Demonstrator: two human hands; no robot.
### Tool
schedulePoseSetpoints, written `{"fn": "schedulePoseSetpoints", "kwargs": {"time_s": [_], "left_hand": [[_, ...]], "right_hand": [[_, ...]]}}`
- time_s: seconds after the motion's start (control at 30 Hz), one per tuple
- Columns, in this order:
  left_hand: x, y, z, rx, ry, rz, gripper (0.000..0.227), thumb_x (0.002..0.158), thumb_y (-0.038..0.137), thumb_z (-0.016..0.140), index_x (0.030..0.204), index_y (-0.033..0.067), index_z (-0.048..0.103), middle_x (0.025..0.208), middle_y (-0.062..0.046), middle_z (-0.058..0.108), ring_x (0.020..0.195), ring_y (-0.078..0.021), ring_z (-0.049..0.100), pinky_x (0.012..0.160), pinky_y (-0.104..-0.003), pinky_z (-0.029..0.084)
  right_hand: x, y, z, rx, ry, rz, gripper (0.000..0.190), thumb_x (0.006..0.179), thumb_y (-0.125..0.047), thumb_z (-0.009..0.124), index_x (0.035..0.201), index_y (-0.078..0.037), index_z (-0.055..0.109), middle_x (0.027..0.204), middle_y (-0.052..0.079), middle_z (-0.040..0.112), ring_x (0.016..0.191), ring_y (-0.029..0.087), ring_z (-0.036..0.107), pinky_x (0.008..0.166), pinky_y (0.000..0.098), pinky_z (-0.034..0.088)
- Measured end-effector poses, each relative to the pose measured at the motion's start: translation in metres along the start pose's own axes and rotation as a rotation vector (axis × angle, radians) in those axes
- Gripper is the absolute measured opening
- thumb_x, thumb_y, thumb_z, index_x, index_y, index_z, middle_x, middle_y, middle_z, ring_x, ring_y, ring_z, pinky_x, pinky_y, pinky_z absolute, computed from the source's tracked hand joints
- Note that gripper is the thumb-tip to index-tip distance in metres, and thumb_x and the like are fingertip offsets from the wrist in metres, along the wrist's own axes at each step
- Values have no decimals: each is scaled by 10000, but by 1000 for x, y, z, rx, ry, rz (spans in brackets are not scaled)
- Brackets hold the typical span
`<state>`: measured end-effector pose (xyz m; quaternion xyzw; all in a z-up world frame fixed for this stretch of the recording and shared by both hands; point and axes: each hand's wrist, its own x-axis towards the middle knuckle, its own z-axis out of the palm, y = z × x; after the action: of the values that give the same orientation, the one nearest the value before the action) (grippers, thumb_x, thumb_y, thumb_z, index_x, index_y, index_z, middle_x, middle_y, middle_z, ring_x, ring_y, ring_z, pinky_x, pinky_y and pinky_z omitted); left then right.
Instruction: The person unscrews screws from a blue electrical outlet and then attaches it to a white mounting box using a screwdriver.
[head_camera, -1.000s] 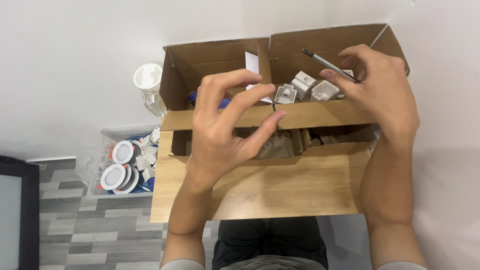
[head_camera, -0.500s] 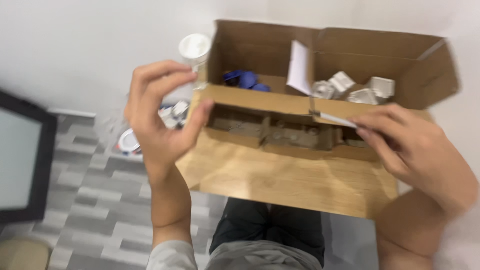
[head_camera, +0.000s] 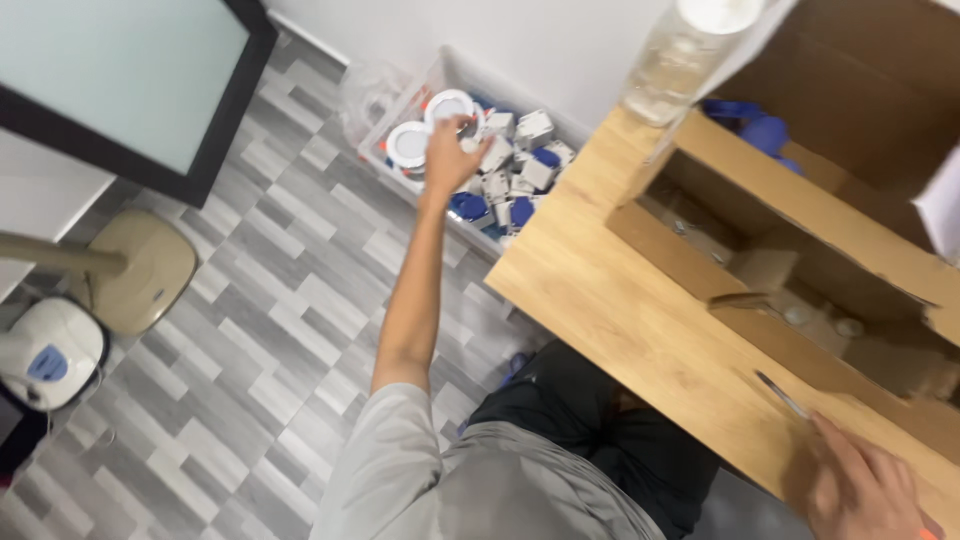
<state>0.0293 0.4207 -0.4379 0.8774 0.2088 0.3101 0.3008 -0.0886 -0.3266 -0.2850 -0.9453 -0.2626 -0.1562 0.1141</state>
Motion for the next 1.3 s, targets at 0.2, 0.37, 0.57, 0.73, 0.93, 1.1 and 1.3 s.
{"fn": "schedulePoseSetpoints", "kwargs": {"time_s": [0.2, 0.37, 0.57, 0.73, 0.93, 1.1, 1.3], "left_hand": [[-44, -27, 44, 212, -589, -394, 722, 771, 336, 756, 1461, 183, 612, 1470, -223, 561, 1258, -501, 635, 1061, -569, 527], [-52, -1, 38, 399, -827, -497, 835, 877, 326, 747, 1600, 109, 389, 1670, -232, 301, 1517, -503, 324, 1219, -655, 342], [-64, 1, 56, 676, -977, -376, 710, 863, 458, 845, 1482, 186, 628, 1622, -126, 434, 1479, -387, 456, 1219, -616, 348], [-71, -8, 66, 711, -876, -200, 571, 786, 510, 933, 1250, 219, 769, 1203, 1, 740, 1136, -222, 723, 1144, -581, 431], [-60, 17, -16, 270, -677, -366, 679, 784, 623, 887, 1130, 88, 653, 1186, -123, 738, 1080, -345, 707, 838, -499, 570], [-72, 47, -71, -617, -373, -554, 664, 749, 163, 849, 1340, 125, 550, 1280, -74, 632, 1055, -181, 640, 833, -310, 563], [-102, 84, -97, -1437, -254, -409, 643, 798, -91, 772, 1406, 88, 665, 1475, -240, 556, 1298, -393, 599, 972, -493, 673]], "right_hand": [[-19, 25, 24, -250, 208, -36, 276, 1332, 32, 989, 1479, -200, 1012, 1362, -23, 873, 1064, 243, 719, 914, 329, 531], [-15, 25, 27, -328, 212, 31, 191, 1366, -86, 1017, 1472, -245, 1006, 1409, -74, 853, 1189, 194, 750, 1034, 317, 527], [-15, 30, 29, -285, 231, 10, 320, 1311, 57, 900, 1486, -190, 1005, 1434, -25, 839, 1209, 235, 723, 1067, 334, 574], [-13, 63, 48, -160, 310, -127, 242, 1278, 81, 926, 1397, -119, 993, 1376, 62, 830, 1127, 315, 734, 1037, 452, 539], [-11, 72, 55, -134, 343, -188, 151, 1294, 41, 990, 1353, -97, 972, 1330, 109, 823, 1117, 324, 776, 960, 464, 573], [-18, 60, 52, -348, 332, -49, 202, 1260, -165, 897, 1439, -246, 945, 1462, -75, 881, 1320, 228, 783, 1220, 377, 469], [-13, 44, 43, -378, 414, -76, 260, 1252, -324, 943, 1470, -181, 932, 1453, 36, 853, 1341, 322, 770, 1183, 437, 534]]}}
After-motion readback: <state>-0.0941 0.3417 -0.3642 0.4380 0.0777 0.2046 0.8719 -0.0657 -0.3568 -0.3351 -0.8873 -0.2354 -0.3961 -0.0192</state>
